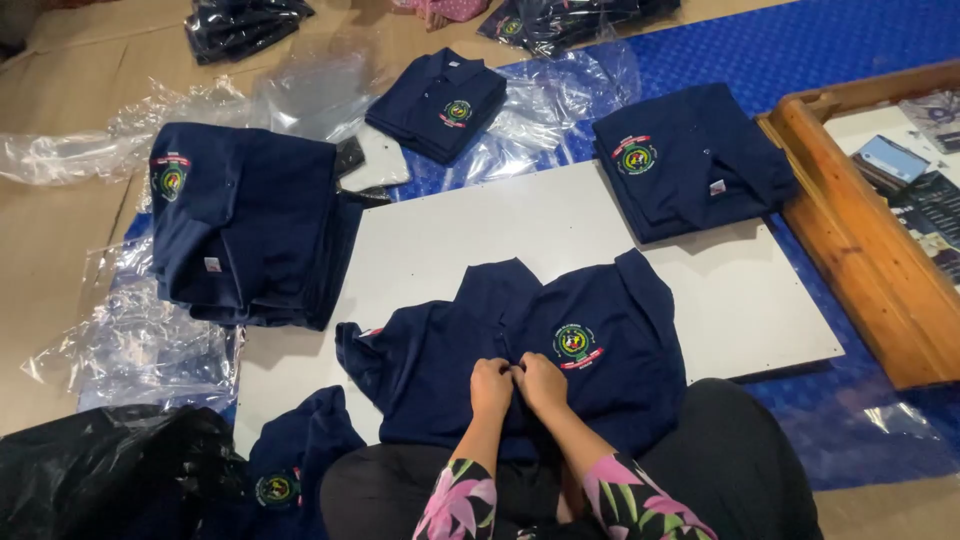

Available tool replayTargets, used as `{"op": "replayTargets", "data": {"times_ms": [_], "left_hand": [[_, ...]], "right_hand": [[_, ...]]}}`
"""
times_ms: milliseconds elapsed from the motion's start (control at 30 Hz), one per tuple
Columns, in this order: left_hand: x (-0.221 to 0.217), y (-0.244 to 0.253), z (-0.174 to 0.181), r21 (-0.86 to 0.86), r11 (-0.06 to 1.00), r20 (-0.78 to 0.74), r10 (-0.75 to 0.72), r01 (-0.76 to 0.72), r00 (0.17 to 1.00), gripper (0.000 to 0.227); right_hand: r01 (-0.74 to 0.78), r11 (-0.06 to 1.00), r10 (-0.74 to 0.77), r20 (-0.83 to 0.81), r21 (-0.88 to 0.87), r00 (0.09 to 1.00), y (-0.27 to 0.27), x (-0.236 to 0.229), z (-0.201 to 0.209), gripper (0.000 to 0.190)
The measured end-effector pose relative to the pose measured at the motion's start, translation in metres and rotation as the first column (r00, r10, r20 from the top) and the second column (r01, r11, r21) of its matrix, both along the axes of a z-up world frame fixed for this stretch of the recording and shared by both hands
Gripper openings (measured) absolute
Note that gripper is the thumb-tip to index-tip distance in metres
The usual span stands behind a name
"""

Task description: Folding a navy blue polo shirt on a flat surface in a garment production environment.

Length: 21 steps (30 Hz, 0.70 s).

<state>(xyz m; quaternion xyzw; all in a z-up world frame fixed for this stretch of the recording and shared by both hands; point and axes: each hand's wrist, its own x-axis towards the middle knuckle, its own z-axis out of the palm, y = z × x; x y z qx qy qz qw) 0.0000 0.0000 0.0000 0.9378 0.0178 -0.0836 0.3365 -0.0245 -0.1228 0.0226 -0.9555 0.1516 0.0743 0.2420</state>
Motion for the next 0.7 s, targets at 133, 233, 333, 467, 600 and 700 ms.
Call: {"op": "replayTargets", "data": {"times_ms": [133,233,333,467,600,700], "left_hand": [[-0.004,-0.001,0.006,0.009,1.0,-0.032,0.01,-0.009,0.999,0.02],[-0.009,-0.005,0.0,0.036,0.999,0.06,0.02,-0.022,0.998,0.013],[-0.016,-0.007,-0.008,0.124,0.989,0.336,-0.112,0.074,0.935,0.007],[-0.022,-0.008,-0.008,0.297,0.951,0.546,-0.239,0.081,0.803,0.011],[-0.019,-0.009,-0.004,0.306,0.948,0.479,-0.232,0.087,0.846,0.011],[-0.018,-0.008,0.037,0.21,0.972,0.134,-0.137,0.106,0.982,0.012]], "right_hand": [[-0.014,1.0,0.014,0.011,0.026,1.0,0.001,-0.004,0.003,0.022],[-0.003,1.0,0.003,0.032,0.005,0.999,0.004,-0.008,0.012,0.021],[-0.008,1.0,0.007,0.063,0.01,0.998,0.003,-0.007,0.005,0.022],[-0.02,0.999,0.02,0.02,0.025,1.0,-0.003,-0.002,-0.006,0.027],[-0.006,0.998,0.007,-0.031,0.062,0.999,-0.008,0.008,-0.024,0.026],[0.066,0.991,-0.057,-0.074,0.115,0.996,-0.001,-0.002,0.013,0.028]]}}
